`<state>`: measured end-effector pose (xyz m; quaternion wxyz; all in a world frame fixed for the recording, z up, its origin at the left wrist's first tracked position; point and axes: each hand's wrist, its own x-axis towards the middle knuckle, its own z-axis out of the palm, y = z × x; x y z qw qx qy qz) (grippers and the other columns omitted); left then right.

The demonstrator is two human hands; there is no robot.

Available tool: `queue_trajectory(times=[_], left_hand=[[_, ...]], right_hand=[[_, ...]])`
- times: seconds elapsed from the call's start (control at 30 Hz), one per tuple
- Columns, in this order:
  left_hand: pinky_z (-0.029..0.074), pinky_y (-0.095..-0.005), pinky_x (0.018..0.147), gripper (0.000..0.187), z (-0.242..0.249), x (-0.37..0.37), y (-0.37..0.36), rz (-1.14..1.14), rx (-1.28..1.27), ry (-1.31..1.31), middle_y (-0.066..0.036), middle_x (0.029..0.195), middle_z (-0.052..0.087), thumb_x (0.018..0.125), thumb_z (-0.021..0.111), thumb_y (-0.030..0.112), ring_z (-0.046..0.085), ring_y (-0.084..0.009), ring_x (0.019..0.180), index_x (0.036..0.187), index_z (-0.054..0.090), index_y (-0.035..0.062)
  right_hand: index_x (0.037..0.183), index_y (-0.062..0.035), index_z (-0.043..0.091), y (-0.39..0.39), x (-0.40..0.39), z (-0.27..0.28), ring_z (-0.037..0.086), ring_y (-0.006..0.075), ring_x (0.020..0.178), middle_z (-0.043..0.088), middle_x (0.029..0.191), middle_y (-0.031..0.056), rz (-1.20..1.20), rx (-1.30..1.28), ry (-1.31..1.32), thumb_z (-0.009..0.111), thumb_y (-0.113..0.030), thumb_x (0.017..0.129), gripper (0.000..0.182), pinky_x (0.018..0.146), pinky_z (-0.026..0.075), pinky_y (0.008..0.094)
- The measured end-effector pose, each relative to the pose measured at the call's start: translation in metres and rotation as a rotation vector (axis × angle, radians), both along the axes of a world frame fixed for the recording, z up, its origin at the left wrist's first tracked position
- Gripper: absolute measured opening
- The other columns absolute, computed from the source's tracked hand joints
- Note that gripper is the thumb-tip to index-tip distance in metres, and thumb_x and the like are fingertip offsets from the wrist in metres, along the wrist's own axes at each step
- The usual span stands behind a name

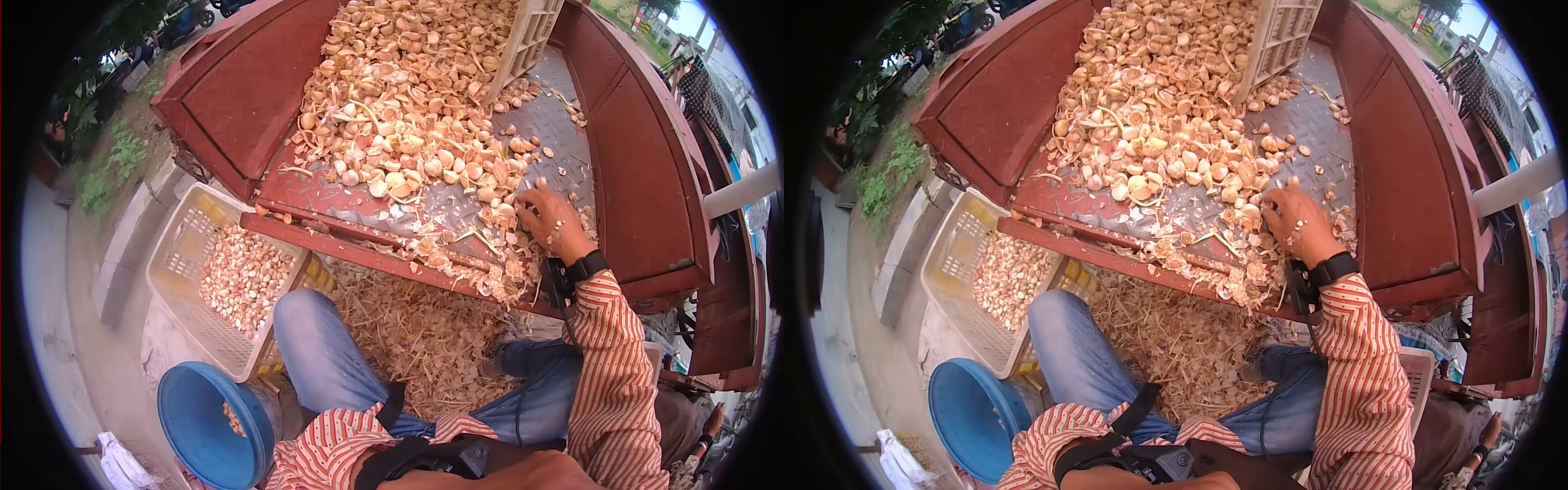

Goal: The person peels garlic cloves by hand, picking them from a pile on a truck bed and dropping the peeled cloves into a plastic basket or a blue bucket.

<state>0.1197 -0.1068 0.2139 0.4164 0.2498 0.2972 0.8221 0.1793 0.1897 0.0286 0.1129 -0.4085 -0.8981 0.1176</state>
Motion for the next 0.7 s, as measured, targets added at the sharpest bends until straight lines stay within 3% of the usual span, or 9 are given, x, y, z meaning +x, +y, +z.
queue_trajectory(times=[0.03, 0.07, 0.13, 0.27, 0.4, 0.47, 0.6, 0.67, 0.7], left_hand=[[0.038, -0.0268, 0.042, 0.04, 0.005, -0.019, 0.004, -0.127, -0.084, 0.139, -0.002, 0.055, 0.052, 0.088, 0.055, 0.04, 0.049, -0.0137, 0.046, 0.07, 0.058, 0.005], [0.039, -0.0272, 0.042, 0.039, -0.013, -0.033, 0.011, -0.403, 0.07, 0.12, -0.003, 0.057, 0.054, 0.088, 0.055, 0.04, 0.05, -0.0154, 0.046, 0.072, 0.059, 0.005], [0.04, -0.0285, 0.041, 0.039, -0.028, -0.043, 0.025, -0.633, 0.327, 0.094, -0.005, 0.061, 0.056, 0.088, 0.054, 0.04, 0.053, -0.0192, 0.047, 0.074, 0.059, 0.0048], [0.041, -0.0313, 0.042, 0.04, -0.046, -0.047, 0.031, -0.672, 0.544, 0.126, -0.008, 0.063, 0.057, 0.088, 0.053, 0.041, 0.055, -0.0257, 0.051, 0.072, 0.057, 0.005], [0.039, -0.0291, 0.041, 0.033, -0.04, -0.017, 0.008, -0.04, 0.325, 0.28, -0.005, 0.061, 0.056, 0.088, 0.056, 0.034, 0.053, -0.0188, 0.048, 0.066, 0.056, 0.0087], [0.039, -0.0282, 0.042, 0.03, -0.044, -0.005, -0.001, 0.115, 0.208, 0.349, -0.005, 0.062, 0.056, 0.088, 0.057, 0.027, 0.053, -0.0171, 0.048, 0.066, 0.056, 0.0075], [0.04, -0.0271, 0.045, 0.023, -0.037, -0.046, 0.004, -0.655, 0.155, 0.186, -0.008, 0.068, 0.059, 0.089, 0.056, 0.017, 0.056, -0.0167, 0.052, 0.071, 0.058, 0.0014], [0.042, -0.0258, 0.047, 0.04, -0.049, -0.074, 0.012, -0.925, 0.098, 0.339, -0.012, 0.07, 0.059, 0.092, 0.045, 0.03, 0.056, -0.0182, 0.054, 0.086, 0.056, -0.0075], [0.038, -0.0255, 0.045, 0.045, -0.051, -0.079, 0.019, -0.743, 0.002, 0.352, -0.01, 0.064, 0.054, 0.093, 0.039, 0.036, 0.05, -0.017, 0.05, 0.082, 0.054, -0.0052]], right_hand=[[0.097, -0.0052, 0.06, 0.002, 0.0, 0.002, 0.058, 0.0359, 0.088, 0.059, 0.092, 0.0182, -0.01, -0.024, -0.026, 0.056, -0.022, 0.081, 0.024, 0.073, 0.045, 0.0452], [0.1, -0.0064, 0.059, 0.004, -0.001, 0.005, 0.058, 0.0352, 0.087, 0.058, 0.094, 0.0182, -0.045, -0.105, -0.094, 0.056, -0.023, 0.081, 0.026, 0.074, 0.045, 0.0444], [0.102, -0.0071, 0.059, 0.001, 0.001, 0.004, 0.058, 0.0355, 0.086, 0.058, 0.095, 0.0179, -0.06, -0.002, -0.02, 0.056, -0.023, 0.081, 0.026, 0.073, 0.045, 0.0442], [0.102, -0.0036, 0.058, -0.006, -0.012, 0.003, 0.056, 0.0368, 0.085, 0.057, 0.089, 0.018, 0.018, 0.037, 0.018, 0.058, -0.017, 0.08, 0.026, 0.072, 0.044, 0.0436], [0.097, -0.0006, 0.057, -0.005, -0.014, -0.001, 0.055, 0.0373, 0.083, 0.058, 0.083, 0.0183, 0.075, 0.015, 0.013, 0.062, -0.01, 0.075, 0.024, 0.071, 0.043, 0.0423], [0.096, -0.0026, 0.059, -0.002, -0.013, -0.003, 0.055, 0.0368, 0.084, 0.058, 0.085, 0.0186, 0.114, 0.033, 0.04, 0.06, -0.009, 0.074, 0.022, 0.073, 0.044, 0.0426], [0.09, -0.0014, 0.06, -0.008, -0.011, -0.009, 0.057, 0.035, 0.079, 0.059, 0.083, 0.0178, 0.14, -0.015, 0.149, 0.06, -0.009, 0.074, 0.018, 0.069, 0.045, 0.0409], [0.087, -0.0007, 0.059, -0.014, -0.01, -0.002, 0.057, 0.0311, 0.072, 0.059, 0.079, 0.0154, 0.101, -0.138, 0.227, 0.062, -0.012, 0.075, 0.017, 0.066, 0.045, 0.0376], [0.086, -0.0004, 0.059, -0.021, -0.011, 0.002, 0.057, 0.0279, 0.067, 0.059, 0.076, 0.0135, 0.071, -0.232, 0.303, 0.064, -0.014, 0.076, 0.018, 0.063, 0.045, 0.0352]])
